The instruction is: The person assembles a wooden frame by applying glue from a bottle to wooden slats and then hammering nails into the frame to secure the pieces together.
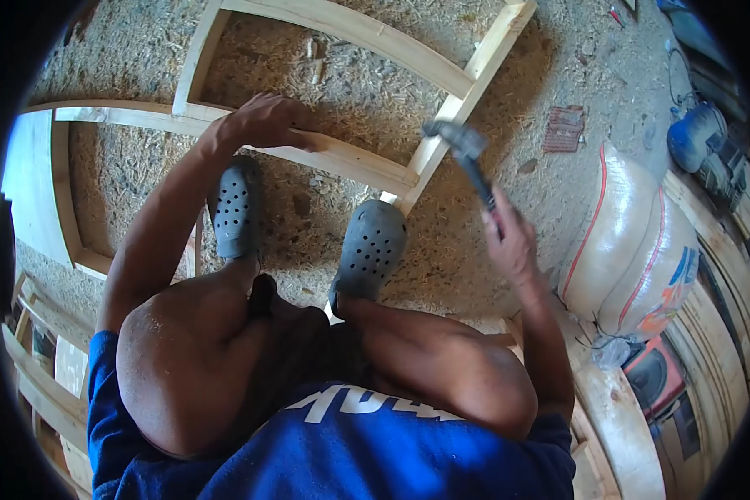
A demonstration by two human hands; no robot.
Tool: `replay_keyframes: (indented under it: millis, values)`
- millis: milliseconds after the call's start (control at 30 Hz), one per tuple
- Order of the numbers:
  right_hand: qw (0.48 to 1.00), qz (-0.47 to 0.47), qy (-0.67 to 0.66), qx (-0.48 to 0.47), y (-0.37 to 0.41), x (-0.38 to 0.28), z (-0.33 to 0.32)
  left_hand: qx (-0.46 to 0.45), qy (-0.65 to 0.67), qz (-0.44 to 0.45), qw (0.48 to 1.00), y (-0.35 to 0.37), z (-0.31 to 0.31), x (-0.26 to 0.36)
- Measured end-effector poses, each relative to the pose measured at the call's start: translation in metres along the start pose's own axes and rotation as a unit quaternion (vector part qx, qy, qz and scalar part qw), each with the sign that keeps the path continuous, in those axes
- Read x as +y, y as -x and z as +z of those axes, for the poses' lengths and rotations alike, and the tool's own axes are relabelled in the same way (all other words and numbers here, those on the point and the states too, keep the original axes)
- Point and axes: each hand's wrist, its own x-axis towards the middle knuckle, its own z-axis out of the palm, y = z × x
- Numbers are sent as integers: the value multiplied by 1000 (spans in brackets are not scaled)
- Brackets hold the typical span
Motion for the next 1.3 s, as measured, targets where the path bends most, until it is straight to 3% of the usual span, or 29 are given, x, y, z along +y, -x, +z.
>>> replay_keyframes:
  millis: [167,233,400,500,533,600,667,800,867,967,1000,1100,1133,1167,1233,1300]
  values:
    - [999,-42,-10,17,71,27,57,14,1,-6,1000,-8,11,-11]
    - [992,-85,98,-5,80,33,66,6,2,-3,1000,-5,8,-8]
    - [996,-67,57,-15,76,48,85,54,15,14,998,-7,15,-13]
    - [998,-52,48,-3,86,43,82,30,3,-16,999,-8,16,-12]
    - [999,-39,15,13,81,42,81,77,-6,20,997,-6,20,-14]
    - [999,-19,-21,22,80,37,75,88,-16,47,995,-5,26,-16]
    - [991,102,-85,-27,63,29,60,101,-38,51,993,-4,28,-15]
    - [965,146,-210,-66,8,19,12,70,-38,46,996,-7,25,-10]
    - [891,317,-276,-173,-31,-3,-31,88,-16,39,995,-11,27,-15]
    - [927,258,-197,-186,-59,2,-55,100,-13,30,994,-7,26,-9]
    - [959,163,-122,-195,-66,5,-59,100,-11,31,994,-7,25,-9]
    - [955,166,-47,-241,-67,0,-46,92,-26,45,994,-9,23,-10]
    - [932,234,-93,-260,-62,-5,-36,79,-35,34,996,-9,23,-9]
    - [932,233,-91,-262,-60,-3,-33,66,-44,22,997,-9,21,-8]
    - [912,175,-63,-366,-62,-2,-28,67,-29,23,997,-7,19,-8]
    - [922,172,-58,-342,-60,-2,-29,60,-12,29,998,-7,22,-5]
